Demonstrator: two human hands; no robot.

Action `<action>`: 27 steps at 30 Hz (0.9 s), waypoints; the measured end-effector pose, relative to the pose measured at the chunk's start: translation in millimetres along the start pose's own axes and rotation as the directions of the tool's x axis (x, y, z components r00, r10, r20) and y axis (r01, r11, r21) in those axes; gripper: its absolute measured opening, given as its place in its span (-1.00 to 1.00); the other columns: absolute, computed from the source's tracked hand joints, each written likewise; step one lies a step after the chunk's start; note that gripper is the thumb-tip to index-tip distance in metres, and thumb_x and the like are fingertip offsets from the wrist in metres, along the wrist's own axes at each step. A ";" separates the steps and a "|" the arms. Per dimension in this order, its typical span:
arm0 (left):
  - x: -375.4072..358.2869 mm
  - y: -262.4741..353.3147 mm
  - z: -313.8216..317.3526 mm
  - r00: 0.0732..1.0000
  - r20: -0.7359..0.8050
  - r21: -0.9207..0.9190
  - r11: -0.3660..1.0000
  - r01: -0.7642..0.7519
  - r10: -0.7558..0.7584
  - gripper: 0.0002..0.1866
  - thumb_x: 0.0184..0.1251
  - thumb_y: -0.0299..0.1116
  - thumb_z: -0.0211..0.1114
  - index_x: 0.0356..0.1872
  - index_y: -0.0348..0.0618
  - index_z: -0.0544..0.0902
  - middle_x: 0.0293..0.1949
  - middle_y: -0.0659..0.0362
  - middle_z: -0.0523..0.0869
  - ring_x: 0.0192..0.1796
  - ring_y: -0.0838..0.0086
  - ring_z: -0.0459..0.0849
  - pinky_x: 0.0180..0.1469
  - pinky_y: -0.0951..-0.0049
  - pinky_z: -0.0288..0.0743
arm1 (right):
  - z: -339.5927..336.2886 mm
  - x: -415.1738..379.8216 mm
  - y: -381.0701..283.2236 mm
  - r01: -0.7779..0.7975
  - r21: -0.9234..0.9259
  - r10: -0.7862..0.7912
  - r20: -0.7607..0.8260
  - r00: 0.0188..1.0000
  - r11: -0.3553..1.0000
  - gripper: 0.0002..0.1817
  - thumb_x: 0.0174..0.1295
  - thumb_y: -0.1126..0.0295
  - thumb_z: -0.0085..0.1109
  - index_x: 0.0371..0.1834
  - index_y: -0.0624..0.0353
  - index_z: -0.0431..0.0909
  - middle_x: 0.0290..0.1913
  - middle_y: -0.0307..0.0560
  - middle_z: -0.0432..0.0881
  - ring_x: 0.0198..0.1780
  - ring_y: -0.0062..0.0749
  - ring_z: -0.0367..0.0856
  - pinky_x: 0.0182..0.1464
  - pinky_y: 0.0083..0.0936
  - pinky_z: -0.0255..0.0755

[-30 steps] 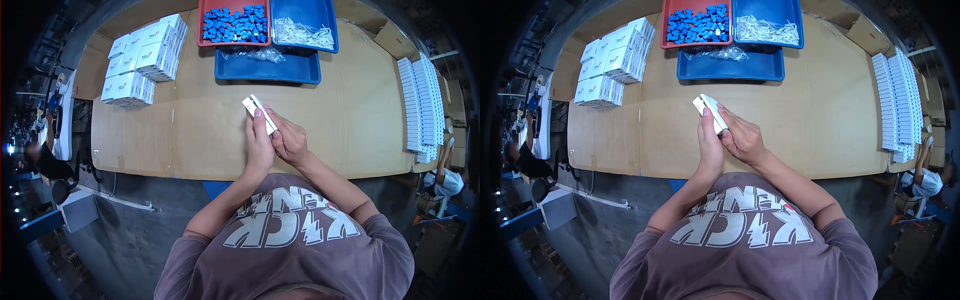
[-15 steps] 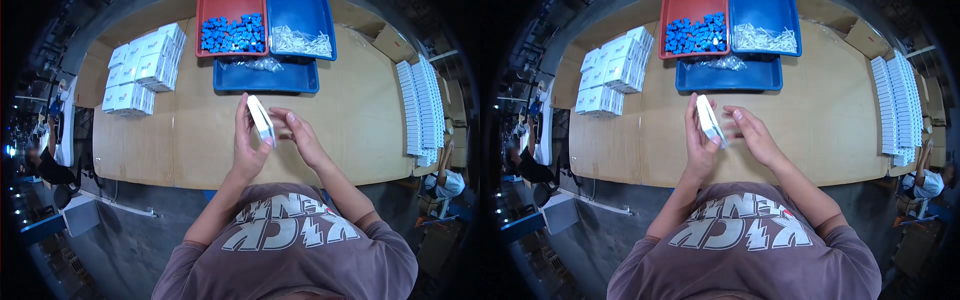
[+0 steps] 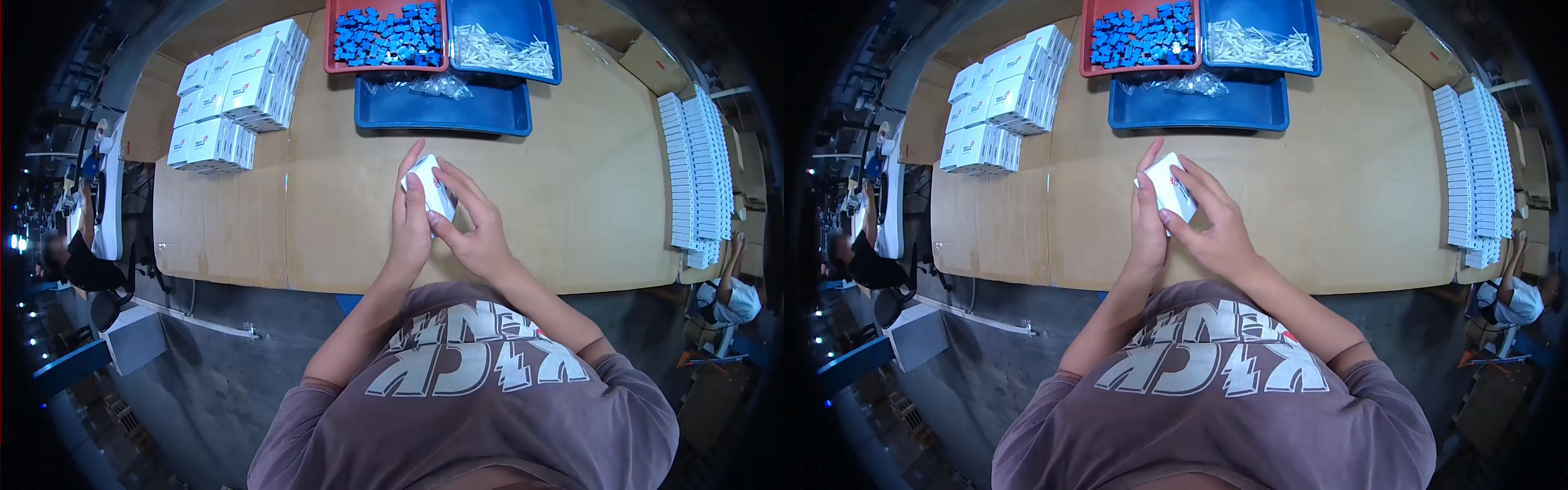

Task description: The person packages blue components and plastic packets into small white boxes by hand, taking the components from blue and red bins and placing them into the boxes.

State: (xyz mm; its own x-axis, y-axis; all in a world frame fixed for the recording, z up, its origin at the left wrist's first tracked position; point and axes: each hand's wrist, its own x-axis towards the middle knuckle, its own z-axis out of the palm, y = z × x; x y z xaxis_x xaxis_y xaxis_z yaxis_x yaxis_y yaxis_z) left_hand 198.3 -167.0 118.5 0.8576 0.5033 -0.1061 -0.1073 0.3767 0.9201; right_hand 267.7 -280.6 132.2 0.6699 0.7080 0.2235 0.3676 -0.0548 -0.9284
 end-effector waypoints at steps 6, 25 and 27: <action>-1.9 -11.5 10.3 0.973 -0.180 -0.137 0.976 -0.167 0.141 -0.27 0.79 0.16 -0.18 0.67 -0.20 0.23 0.38 -0.01 0.49 0.29 0.38 0.56 0.28 0.39 0.50 | 3.3 -2.4 1.3 0.203 -0.263 -0.209 0.007 0.978 0.943 -0.39 0.41 0.37 0.34 0.50 0.36 0.48 0.51 0.35 0.46 0.49 0.22 0.50 0.48 -0.17 0.42; -0.4 -21.1 7.7 0.956 -0.083 0.064 0.958 -0.278 0.283 -0.16 0.75 0.25 -0.21 0.59 -0.40 0.27 0.39 -0.05 0.49 0.40 0.26 0.51 0.46 0.31 0.33 | 3.6 -6.7 11.5 0.313 -0.171 -0.328 -0.067 0.942 0.934 -0.48 0.54 0.41 0.14 0.48 0.46 0.45 0.46 0.47 0.49 0.45 0.31 0.55 0.43 -0.13 0.48; 0.6 -21.5 4.2 0.954 -0.054 0.127 0.949 -0.287 0.296 -0.11 0.72 0.32 -0.24 0.65 -0.33 0.18 0.37 -0.01 0.54 0.39 0.32 0.53 0.44 0.33 0.37 | 2.2 -5.7 10.6 0.301 -0.130 -0.310 -0.054 0.949 0.945 -0.49 0.56 0.39 0.13 0.48 0.44 0.47 0.46 0.45 0.49 0.46 0.27 0.54 0.45 -0.18 0.45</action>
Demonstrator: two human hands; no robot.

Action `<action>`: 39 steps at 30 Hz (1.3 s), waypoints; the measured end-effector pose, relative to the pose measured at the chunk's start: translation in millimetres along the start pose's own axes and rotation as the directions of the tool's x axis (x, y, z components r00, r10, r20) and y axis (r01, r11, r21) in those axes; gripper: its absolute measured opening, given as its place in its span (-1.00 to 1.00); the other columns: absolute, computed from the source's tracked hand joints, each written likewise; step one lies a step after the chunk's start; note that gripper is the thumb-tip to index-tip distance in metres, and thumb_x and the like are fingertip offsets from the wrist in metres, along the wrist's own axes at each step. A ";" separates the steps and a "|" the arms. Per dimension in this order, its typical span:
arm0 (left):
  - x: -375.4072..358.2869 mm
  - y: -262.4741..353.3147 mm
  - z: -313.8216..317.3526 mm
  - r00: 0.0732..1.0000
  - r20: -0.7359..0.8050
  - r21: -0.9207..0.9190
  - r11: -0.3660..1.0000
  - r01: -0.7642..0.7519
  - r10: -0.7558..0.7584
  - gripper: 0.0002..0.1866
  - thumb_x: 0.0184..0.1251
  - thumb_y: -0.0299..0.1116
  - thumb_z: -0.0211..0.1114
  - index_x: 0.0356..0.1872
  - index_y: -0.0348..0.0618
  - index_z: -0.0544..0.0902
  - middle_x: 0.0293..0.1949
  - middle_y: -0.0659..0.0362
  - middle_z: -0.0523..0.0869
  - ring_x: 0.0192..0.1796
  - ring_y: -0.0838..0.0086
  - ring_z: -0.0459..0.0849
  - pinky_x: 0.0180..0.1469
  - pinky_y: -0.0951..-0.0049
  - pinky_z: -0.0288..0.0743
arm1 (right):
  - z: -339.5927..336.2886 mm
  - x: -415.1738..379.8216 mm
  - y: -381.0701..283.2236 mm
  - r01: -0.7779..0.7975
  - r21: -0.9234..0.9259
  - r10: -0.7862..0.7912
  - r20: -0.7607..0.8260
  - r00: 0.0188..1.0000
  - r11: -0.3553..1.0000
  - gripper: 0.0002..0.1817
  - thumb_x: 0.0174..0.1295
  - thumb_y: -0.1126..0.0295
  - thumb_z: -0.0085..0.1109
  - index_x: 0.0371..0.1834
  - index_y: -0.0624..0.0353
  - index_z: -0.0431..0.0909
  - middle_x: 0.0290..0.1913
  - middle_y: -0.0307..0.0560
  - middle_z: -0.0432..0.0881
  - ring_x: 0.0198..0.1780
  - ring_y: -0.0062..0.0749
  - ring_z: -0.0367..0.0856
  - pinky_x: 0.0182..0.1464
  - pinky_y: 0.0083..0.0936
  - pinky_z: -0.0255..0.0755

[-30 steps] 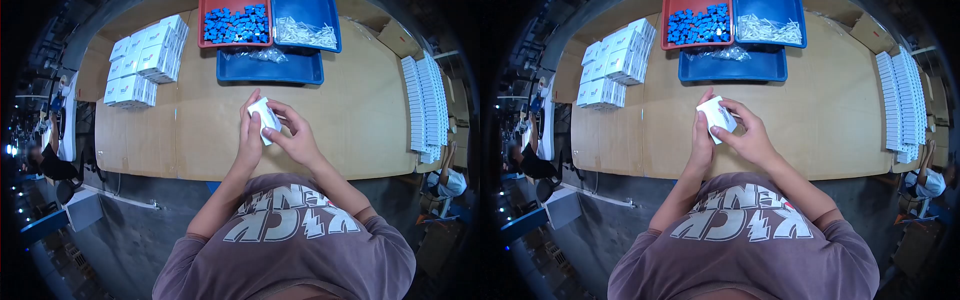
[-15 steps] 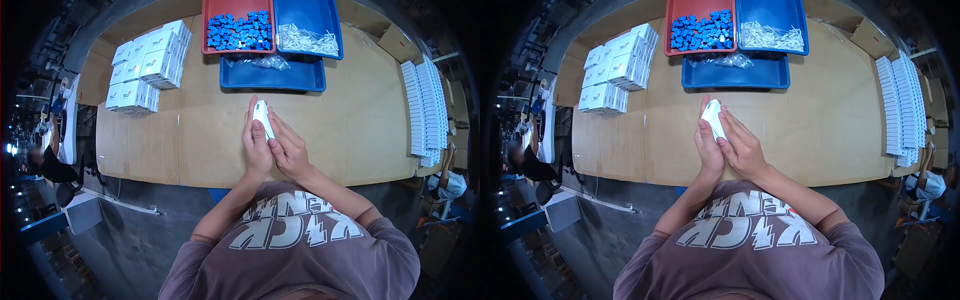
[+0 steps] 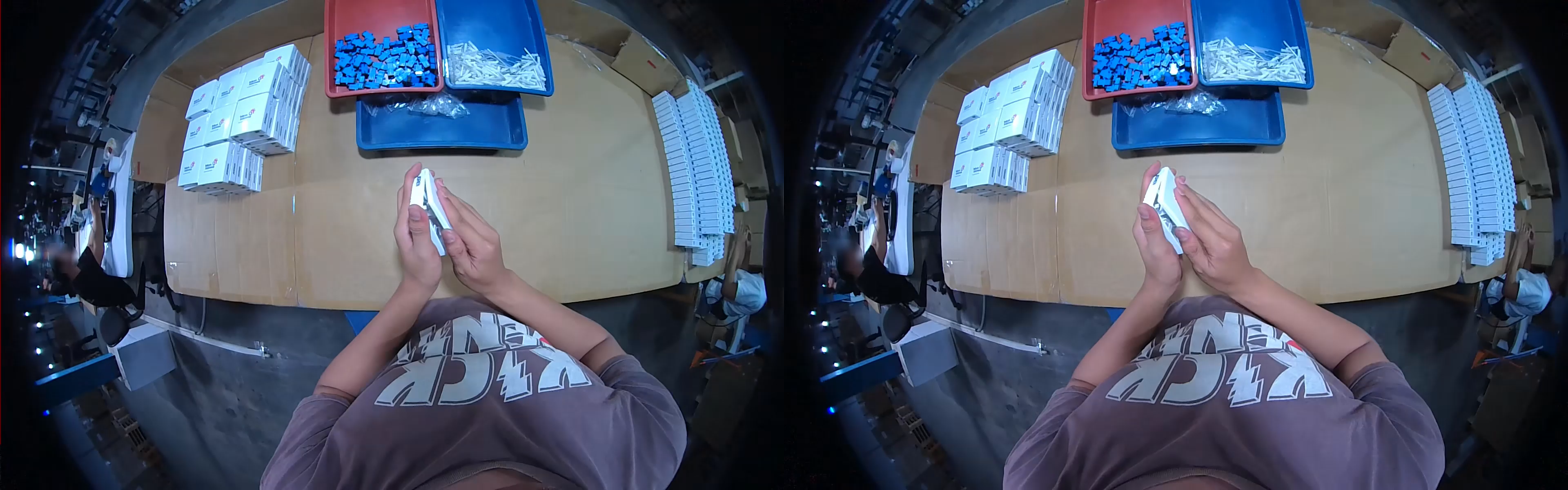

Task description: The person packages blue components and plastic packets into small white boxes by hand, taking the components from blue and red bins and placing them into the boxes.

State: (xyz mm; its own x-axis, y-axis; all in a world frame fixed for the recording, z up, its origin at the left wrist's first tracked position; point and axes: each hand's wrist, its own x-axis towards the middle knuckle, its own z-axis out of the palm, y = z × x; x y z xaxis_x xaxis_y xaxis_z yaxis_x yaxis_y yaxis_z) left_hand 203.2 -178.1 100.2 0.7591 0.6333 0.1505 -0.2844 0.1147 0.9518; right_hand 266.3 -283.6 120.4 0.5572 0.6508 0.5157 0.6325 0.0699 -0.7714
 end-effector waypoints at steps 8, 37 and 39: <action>5.5 28.1 5.2 1.000 0.016 -0.211 0.977 0.000 0.003 -0.04 0.64 0.34 -0.13 0.64 -0.40 0.15 0.47 -0.15 0.40 0.47 0.18 0.46 0.48 0.23 0.33 | 7.1 2.6 11.6 -0.516 0.509 0.570 0.059 0.819 0.689 -0.48 0.69 0.14 0.02 0.46 0.36 0.48 0.41 0.11 0.58 0.42 -0.17 0.56 0.49 -0.32 0.39; -1.2 8.4 8.1 0.975 0.098 0.358 0.907 -0.223 0.201 0.03 0.47 0.38 0.05 0.58 -0.43 0.26 0.29 -0.14 0.53 0.30 0.16 0.58 0.37 0.17 0.44 | -9.4 7.7 -15.8 -0.611 0.614 0.593 0.271 0.758 0.500 -0.34 0.61 0.20 0.18 0.62 0.35 0.26 0.33 0.03 0.61 0.32 -0.39 0.61 0.31 -0.44 0.54; -1.4 3.9 5.6 0.970 0.077 0.366 0.898 -0.243 0.231 0.02 0.49 0.41 -0.02 0.53 -0.46 0.31 0.26 -0.15 0.54 0.28 0.15 0.59 0.36 0.18 0.46 | -8.1 7.0 -18.6 -0.634 0.598 0.603 0.292 0.742 0.490 -0.33 0.64 0.21 0.14 0.64 0.36 0.22 0.35 0.05 0.59 0.32 -0.38 0.60 0.36 -0.47 0.49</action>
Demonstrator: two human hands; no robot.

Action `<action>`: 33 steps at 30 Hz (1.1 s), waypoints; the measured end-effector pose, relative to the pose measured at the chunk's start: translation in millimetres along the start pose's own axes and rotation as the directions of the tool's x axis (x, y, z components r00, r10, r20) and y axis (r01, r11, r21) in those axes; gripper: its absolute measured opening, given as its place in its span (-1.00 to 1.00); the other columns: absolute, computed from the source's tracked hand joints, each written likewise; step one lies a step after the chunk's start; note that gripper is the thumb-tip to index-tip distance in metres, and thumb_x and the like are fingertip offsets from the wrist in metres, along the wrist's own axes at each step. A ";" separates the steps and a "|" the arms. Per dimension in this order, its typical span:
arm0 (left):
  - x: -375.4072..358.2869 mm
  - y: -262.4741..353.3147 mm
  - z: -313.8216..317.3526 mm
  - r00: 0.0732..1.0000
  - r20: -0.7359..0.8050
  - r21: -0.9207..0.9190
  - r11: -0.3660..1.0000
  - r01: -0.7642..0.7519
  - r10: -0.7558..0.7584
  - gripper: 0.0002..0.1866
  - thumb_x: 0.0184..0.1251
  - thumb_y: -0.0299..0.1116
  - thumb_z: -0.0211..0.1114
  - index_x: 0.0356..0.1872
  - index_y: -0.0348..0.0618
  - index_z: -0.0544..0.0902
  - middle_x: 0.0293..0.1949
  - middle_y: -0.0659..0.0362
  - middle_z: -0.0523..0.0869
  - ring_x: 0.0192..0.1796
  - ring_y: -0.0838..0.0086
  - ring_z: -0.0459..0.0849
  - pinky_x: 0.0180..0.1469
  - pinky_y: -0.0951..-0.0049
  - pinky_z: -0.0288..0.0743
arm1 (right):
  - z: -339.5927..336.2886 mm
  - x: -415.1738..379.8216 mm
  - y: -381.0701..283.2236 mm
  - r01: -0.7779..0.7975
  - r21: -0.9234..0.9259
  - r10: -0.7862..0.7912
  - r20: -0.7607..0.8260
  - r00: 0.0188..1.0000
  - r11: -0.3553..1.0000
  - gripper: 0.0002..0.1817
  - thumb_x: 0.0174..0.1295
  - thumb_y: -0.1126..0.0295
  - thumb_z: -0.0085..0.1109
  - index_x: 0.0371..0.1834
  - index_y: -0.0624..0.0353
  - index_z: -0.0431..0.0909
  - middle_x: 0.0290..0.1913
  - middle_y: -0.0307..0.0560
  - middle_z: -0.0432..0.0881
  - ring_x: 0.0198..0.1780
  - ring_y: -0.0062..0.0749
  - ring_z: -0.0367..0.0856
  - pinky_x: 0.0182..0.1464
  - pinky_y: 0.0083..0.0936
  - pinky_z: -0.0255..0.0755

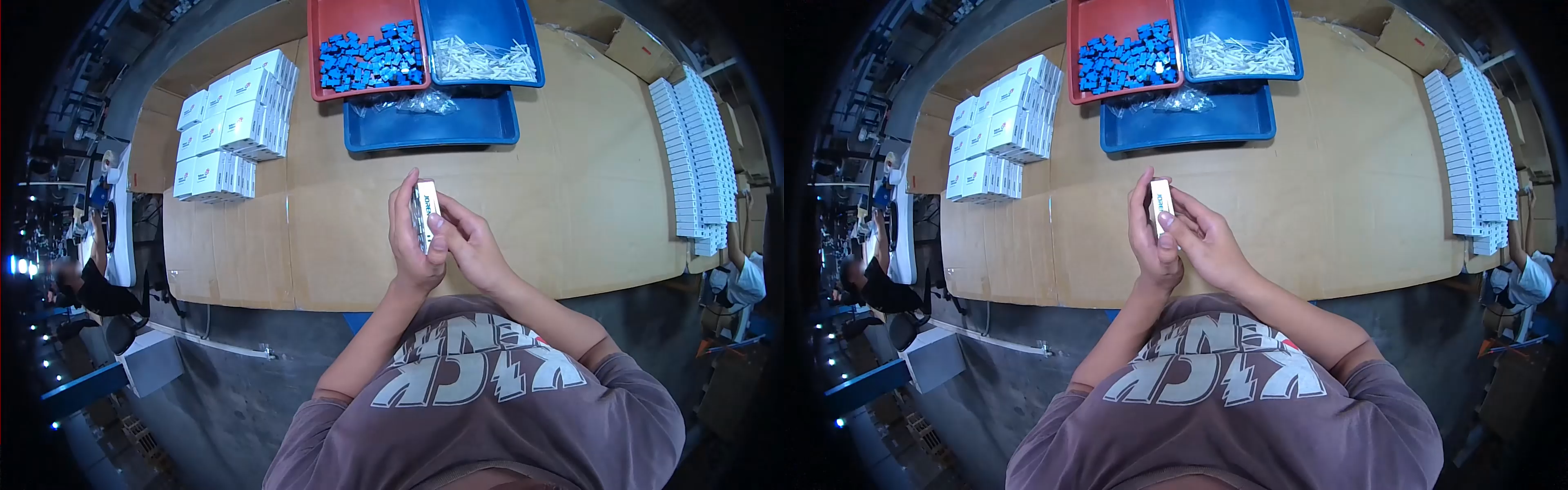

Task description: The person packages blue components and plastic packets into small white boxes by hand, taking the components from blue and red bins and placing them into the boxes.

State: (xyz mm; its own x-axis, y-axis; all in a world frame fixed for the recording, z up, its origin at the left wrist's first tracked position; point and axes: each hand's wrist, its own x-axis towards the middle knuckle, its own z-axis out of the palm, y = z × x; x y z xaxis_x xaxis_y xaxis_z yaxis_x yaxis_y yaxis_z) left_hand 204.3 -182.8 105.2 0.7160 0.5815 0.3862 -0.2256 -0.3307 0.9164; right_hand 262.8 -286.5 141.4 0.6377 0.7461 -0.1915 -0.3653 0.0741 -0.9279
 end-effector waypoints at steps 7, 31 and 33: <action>4.6 -3.1 -0.8 0.996 -0.070 -0.031 0.998 -0.059 0.057 -0.11 0.50 0.29 -0.10 0.32 -0.52 0.45 0.20 -0.16 0.55 0.21 0.17 0.61 0.29 0.17 0.49 | 9.1 -1.5 6.1 0.152 -0.130 -0.150 0.020 0.988 0.980 -0.40 0.71 0.21 -0.03 0.64 0.36 0.26 0.35 0.03 0.57 0.34 -0.37 0.55 0.39 -0.45 0.40; 8.7 -0.1 5.8 0.967 0.077 -0.335 0.907 0.255 -0.243 0.15 0.48 0.61 -0.18 0.71 -0.25 0.07 0.50 -0.01 0.41 0.49 0.18 0.44 0.54 0.18 0.26 | -38.7 -0.6 -37.1 0.214 -0.552 -0.138 0.177 0.974 0.806 -0.08 0.43 0.06 0.37 0.74 0.12 0.14 0.69 0.12 0.21 0.66 0.00 0.25 0.60 -0.14 0.23; 10.3 7.7 3.6 0.928 0.174 -0.508 0.778 0.370 -0.328 0.05 0.58 0.51 -0.22 0.72 -0.22 0.05 0.51 -0.02 0.39 0.51 0.22 0.42 0.54 0.19 0.27 | -42.7 -1.2 -39.0 0.376 -0.699 -0.274 0.260 0.926 0.608 0.04 0.25 0.06 0.53 0.73 0.08 0.17 0.72 0.15 0.14 0.70 0.12 0.16 0.63 -0.05 0.16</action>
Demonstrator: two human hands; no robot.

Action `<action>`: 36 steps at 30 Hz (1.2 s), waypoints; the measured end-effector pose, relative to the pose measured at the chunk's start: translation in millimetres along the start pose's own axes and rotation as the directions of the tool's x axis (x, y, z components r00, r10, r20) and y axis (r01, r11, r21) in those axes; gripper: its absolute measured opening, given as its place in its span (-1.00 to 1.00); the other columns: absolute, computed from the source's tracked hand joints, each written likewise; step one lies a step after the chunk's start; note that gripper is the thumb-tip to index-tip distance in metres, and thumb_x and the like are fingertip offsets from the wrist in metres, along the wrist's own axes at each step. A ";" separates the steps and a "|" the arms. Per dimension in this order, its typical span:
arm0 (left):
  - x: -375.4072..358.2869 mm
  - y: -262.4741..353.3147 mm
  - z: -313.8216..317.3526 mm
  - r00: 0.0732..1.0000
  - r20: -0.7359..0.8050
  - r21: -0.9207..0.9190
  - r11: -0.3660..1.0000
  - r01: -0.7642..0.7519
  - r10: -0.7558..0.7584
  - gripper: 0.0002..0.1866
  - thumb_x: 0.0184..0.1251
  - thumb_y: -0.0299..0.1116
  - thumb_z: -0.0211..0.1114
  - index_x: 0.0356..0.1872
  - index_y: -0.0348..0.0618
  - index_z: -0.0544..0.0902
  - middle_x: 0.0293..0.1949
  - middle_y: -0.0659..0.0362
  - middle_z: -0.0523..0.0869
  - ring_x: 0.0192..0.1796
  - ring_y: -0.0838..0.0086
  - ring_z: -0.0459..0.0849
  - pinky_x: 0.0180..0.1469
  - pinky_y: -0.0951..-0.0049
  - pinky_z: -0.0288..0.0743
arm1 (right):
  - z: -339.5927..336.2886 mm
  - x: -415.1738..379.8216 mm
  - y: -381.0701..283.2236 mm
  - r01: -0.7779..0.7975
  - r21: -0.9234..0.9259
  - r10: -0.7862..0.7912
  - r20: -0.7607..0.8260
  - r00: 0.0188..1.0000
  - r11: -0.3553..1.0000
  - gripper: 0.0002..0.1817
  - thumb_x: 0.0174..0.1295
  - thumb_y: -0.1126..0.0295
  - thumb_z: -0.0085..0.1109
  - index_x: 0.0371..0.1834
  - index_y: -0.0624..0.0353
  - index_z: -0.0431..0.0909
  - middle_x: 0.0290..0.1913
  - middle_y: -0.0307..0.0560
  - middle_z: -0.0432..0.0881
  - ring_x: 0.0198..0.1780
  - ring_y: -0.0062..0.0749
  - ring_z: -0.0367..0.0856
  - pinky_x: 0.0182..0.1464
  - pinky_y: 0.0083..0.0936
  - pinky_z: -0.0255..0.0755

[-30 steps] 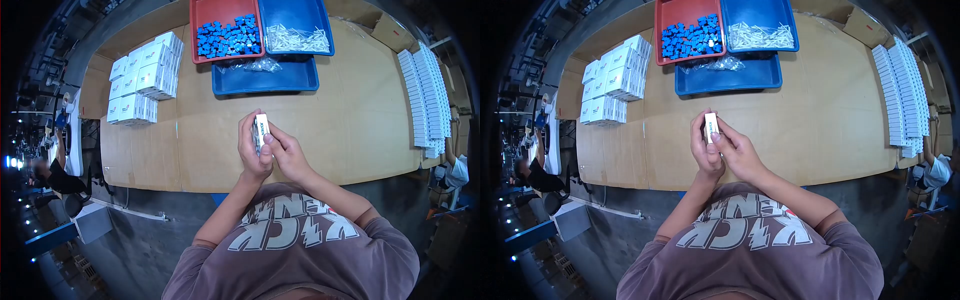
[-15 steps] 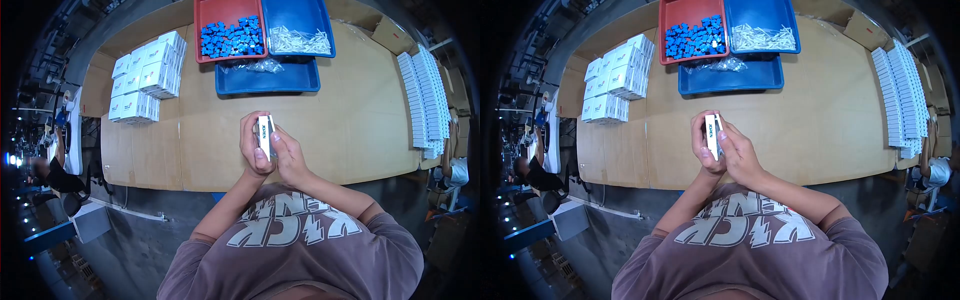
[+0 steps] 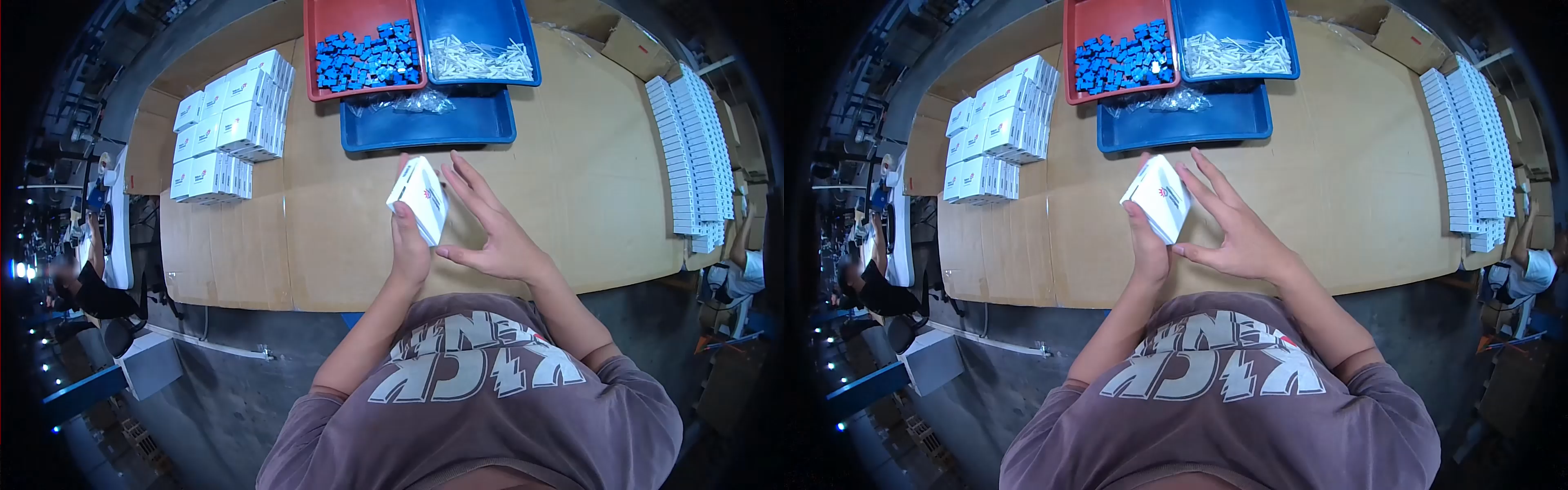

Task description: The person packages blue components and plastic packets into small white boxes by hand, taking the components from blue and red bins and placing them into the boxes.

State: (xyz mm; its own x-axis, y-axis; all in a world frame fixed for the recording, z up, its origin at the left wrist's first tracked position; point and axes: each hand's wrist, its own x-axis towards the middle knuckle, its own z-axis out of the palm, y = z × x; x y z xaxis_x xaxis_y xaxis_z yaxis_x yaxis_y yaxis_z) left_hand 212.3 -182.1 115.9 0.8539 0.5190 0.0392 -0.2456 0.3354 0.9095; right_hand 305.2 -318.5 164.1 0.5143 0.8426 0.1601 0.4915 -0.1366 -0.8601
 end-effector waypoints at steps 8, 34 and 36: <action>-9.8 23.5 21.4 0.915 0.037 -0.320 0.863 0.392 -0.402 -0.23 0.71 0.35 -0.32 0.42 -0.13 0.43 0.26 0.06 0.65 0.25 0.30 0.72 0.27 0.26 0.64 | -3.4 14.2 21.6 0.404 -0.334 -0.411 0.055 0.910 0.851 -0.02 0.13 -0.14 0.50 0.57 0.14 0.42 0.60 0.22 0.37 0.61 0.11 0.36 0.58 0.12 0.25; 3.6 0.4 -5.0 0.971 -0.147 -0.104 0.979 0.177 -0.191 -0.30 0.76 0.22 -0.19 0.49 -0.22 0.36 0.16 0.07 0.67 0.14 0.42 0.70 0.21 0.35 0.58 | 24.7 15.8 20.8 0.164 0.249 -0.148 -0.079 0.986 0.955 -0.32 0.38 0.45 0.24 0.59 0.31 0.38 0.65 0.18 0.31 0.67 0.04 0.25 0.65 -0.17 0.15; 3.3 1.6 -7.5 0.957 -0.139 -0.126 0.963 0.239 -0.256 -0.29 0.75 0.27 -0.23 0.46 -0.17 0.39 0.21 0.07 0.65 0.22 0.38 0.68 0.30 0.28 0.56 | 25.5 14.3 20.7 0.196 0.133 -0.191 -0.050 0.980 0.972 -0.32 0.31 0.51 0.30 0.55 0.31 0.42 0.62 0.19 0.36 0.63 0.08 0.32 0.60 -0.17 0.26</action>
State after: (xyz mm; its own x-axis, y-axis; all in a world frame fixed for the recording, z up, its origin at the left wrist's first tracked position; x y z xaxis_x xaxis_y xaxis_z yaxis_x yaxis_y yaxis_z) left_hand 211.3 -173.9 114.4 0.8158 0.5201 -0.2531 -0.0896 0.5459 0.8330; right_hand 304.8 -296.0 136.3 0.4457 0.8259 0.3454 0.4849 0.1017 -0.8687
